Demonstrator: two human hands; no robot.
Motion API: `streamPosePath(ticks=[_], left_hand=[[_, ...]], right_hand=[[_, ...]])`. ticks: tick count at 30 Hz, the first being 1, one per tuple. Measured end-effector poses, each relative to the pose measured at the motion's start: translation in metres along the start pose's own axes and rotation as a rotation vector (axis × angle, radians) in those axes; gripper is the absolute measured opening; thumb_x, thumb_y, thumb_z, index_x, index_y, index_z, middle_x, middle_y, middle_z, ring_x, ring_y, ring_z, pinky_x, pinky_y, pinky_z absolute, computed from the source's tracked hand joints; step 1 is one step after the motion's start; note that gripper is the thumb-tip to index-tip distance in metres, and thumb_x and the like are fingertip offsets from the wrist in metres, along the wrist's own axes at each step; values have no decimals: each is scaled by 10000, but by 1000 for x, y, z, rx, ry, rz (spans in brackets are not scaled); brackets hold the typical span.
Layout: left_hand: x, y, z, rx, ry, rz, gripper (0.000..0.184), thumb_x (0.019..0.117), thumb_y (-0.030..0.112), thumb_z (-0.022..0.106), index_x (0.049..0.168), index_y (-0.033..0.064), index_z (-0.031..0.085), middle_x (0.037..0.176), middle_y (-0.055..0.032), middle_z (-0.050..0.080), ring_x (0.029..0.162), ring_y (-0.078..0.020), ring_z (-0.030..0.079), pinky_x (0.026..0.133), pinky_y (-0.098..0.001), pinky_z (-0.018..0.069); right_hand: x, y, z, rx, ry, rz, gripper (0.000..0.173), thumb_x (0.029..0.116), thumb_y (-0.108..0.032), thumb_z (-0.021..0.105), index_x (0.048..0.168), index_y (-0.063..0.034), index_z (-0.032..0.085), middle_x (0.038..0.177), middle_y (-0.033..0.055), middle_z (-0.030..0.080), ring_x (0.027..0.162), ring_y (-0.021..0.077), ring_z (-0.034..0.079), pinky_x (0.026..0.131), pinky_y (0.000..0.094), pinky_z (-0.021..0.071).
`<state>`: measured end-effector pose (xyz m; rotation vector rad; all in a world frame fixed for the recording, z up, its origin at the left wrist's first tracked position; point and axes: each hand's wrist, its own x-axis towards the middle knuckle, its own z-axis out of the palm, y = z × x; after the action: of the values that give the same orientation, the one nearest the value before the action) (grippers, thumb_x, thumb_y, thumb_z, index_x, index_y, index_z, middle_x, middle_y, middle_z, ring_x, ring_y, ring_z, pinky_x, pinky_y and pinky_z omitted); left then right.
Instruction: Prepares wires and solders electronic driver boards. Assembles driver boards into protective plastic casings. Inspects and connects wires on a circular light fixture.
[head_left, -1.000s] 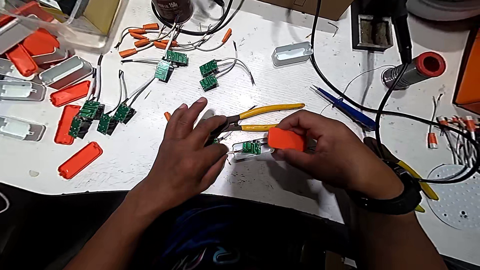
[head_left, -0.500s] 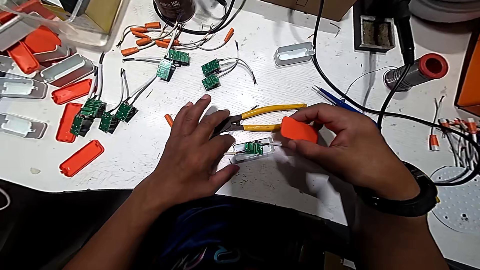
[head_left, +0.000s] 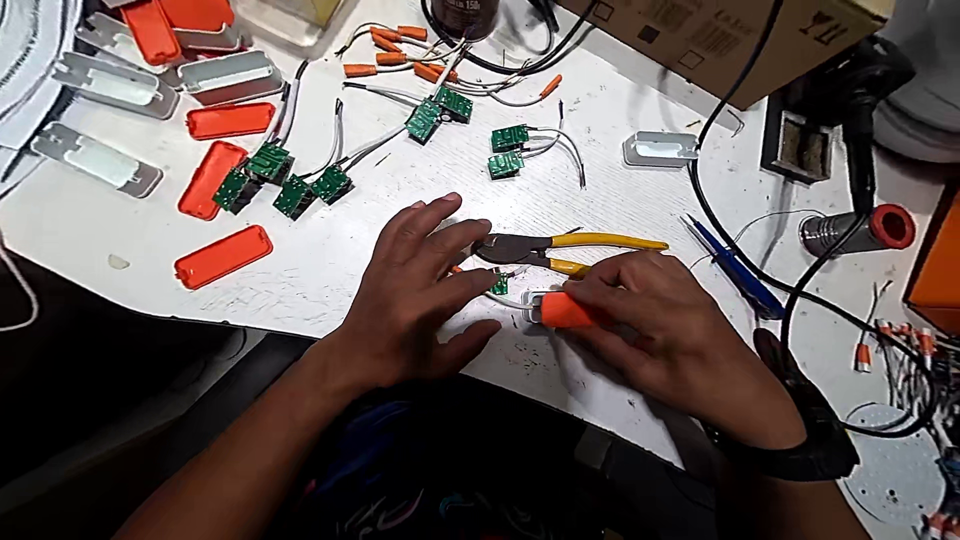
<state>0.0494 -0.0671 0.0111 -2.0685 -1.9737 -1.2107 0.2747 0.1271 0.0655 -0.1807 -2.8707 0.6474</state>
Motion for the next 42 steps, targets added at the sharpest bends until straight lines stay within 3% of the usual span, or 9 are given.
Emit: streamPosePath(ticks=[3,9,28,35,42], left_hand=[[-2,-1,1,32,9,19,229,927,372,673,952,167,773,1390,-162,621,1445,-414,413,1197,-629,281],[1,-1,6,4,12,69,158,945,276,669,926,173,787,1364,-154,648,1432,-422,436,1198,-626,296],[6,0,10,10,-47,84,134,964,201,669,897,166,779,1360,-126,659,1432,-396,455,1205,-604,321],[7,1,12,17,-65,85,137,959,179,667,867,155,767,1357,-117,661,1440,-383,448,1213,-597,310],[9,2,12,16,-81,89,160,959,163,657,827,136,745,1351,-107,665,1439,-376,452,1214,-592,317]], right_hand=[[6,-2,-2,-10,-47,-4,290,954,-349,665,1147,-166,781,1018,18,665,984,174,600,878,410,477],[10,0,0,-28,-97,28,304,942,-372,669,1150,-180,782,1015,-5,657,1021,173,592,899,407,478],[15,1,-2,-54,-142,30,288,932,-367,670,1118,-183,792,981,-21,639,968,146,578,859,369,466],[19,0,-2,-98,-177,-10,300,935,-363,654,1099,-154,792,999,-8,665,978,158,615,864,376,499],[24,0,-3,-83,-198,-35,254,920,-338,666,1037,-153,795,952,-19,659,916,148,617,788,361,500]])
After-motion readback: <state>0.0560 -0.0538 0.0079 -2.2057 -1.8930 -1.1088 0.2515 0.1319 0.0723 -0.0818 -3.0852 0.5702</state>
